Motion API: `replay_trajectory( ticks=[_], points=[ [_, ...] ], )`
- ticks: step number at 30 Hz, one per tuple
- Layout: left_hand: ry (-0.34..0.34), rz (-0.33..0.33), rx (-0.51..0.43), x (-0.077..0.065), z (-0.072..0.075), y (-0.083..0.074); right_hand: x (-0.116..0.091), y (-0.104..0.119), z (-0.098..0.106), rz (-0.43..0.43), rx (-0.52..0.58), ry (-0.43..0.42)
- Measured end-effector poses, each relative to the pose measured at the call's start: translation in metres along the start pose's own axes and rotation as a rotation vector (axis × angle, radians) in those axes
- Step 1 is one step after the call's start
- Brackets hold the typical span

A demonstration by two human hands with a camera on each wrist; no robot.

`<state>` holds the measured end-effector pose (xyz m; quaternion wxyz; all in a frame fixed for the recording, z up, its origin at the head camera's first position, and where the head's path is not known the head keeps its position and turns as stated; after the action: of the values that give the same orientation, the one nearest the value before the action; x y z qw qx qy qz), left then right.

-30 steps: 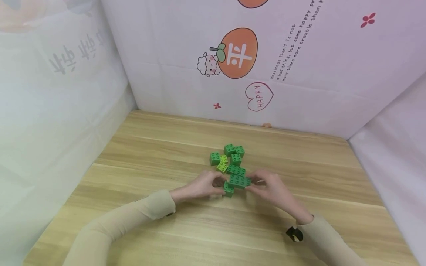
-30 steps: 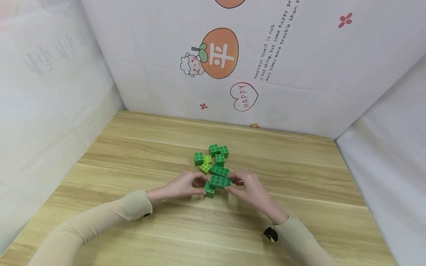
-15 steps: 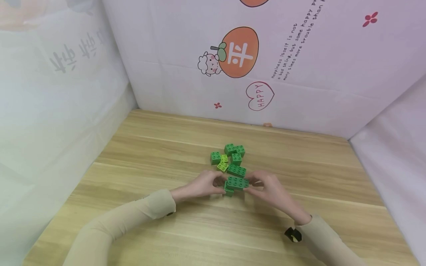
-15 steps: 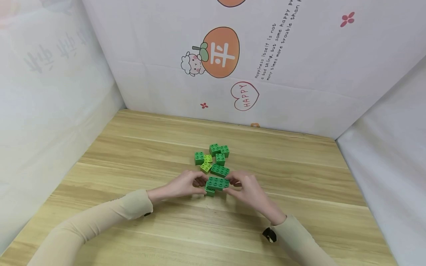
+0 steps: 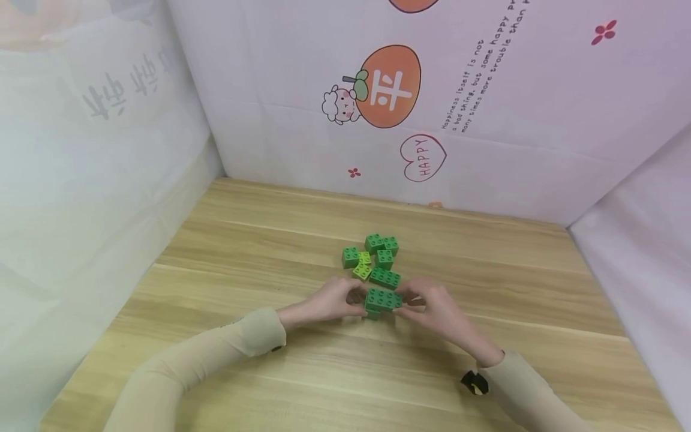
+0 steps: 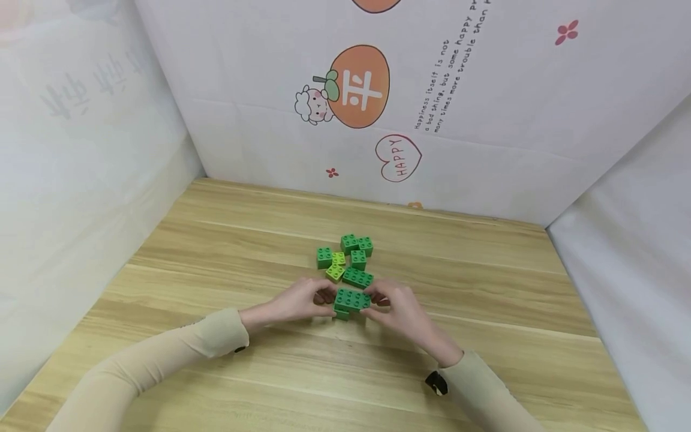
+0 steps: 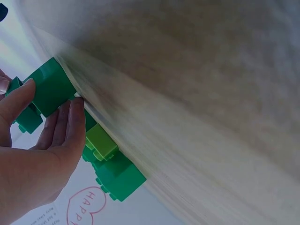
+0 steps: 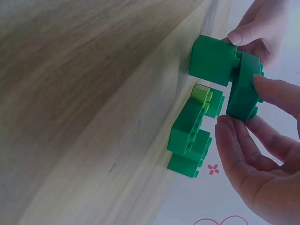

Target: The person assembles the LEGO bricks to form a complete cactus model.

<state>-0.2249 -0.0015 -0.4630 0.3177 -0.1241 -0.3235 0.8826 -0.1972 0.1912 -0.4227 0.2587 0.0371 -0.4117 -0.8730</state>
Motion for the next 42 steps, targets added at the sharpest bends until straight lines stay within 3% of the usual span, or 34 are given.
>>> replay_trajectory(
  ticks=[23, 35, 42],
  points=[
    [0.0, 0.007, 0.015, -0.0011, -0.0002, -0.001, 0.0005, 0.0038, -0.0043, 0.058, -0.05, 0.015],
    [0.002, 0.006, 0.016, -0.002, -0.0006, -0.0008, 0.0019, 0.0053, -0.0072, 0.026, -0.027, 0.053],
    [0.009, 0.013, 0.011, -0.0018, -0.001, 0.0002, 0.0022, 0.0062, -0.0099, 0.06, -0.005, 0.087]
  ],
)
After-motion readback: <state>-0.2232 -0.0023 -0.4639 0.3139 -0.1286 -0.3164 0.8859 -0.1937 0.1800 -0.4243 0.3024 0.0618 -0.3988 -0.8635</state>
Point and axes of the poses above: each hand's wrist, its own x-axis towards the middle knuckle, its own z-axis out of the back of the hand, y = z × x, the point moved 5 cm from there along x, towards the middle knuckle, and after that the axes turned 9 degrees about x, right-handed, at the moved point
